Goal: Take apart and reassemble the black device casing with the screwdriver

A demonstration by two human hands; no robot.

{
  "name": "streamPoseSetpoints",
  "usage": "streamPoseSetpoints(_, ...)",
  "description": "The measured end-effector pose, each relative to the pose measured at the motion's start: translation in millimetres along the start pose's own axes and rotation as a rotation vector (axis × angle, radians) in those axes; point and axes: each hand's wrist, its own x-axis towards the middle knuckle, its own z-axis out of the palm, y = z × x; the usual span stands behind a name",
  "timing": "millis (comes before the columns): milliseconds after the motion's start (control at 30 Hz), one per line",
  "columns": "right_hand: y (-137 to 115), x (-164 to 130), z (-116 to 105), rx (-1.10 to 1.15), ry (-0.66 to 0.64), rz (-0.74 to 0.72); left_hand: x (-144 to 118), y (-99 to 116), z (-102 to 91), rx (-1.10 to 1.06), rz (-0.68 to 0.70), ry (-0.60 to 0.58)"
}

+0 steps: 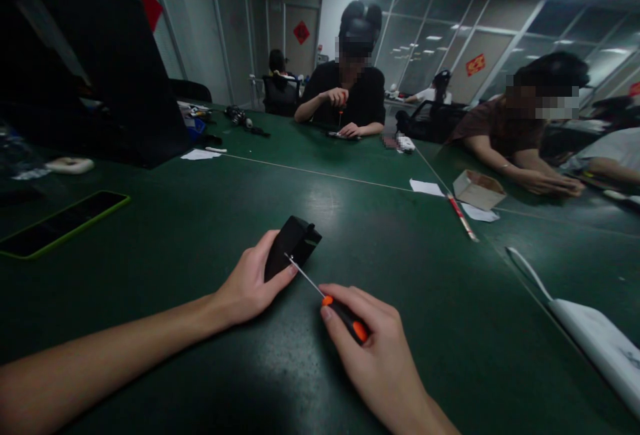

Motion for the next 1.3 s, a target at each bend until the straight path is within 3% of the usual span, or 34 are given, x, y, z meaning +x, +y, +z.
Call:
streamPoseSetpoints(1000, 0, 0, -1, -0.001, 0.016, -0.007, 0, -2, 1.4, -0.004, -0.022, 0.032)
streamPoseSetpoints(1100, -2, 2, -2, 0.057, 0.003, 0.06, 1, -4, 2.1, 0.014, -0.009, 0.041)
streamPoseSetpoints(1300, 0, 4, 0, 0.477, -0.182, 0.486, 3, -12, 0.3, 0.116, 0.07, 0.067)
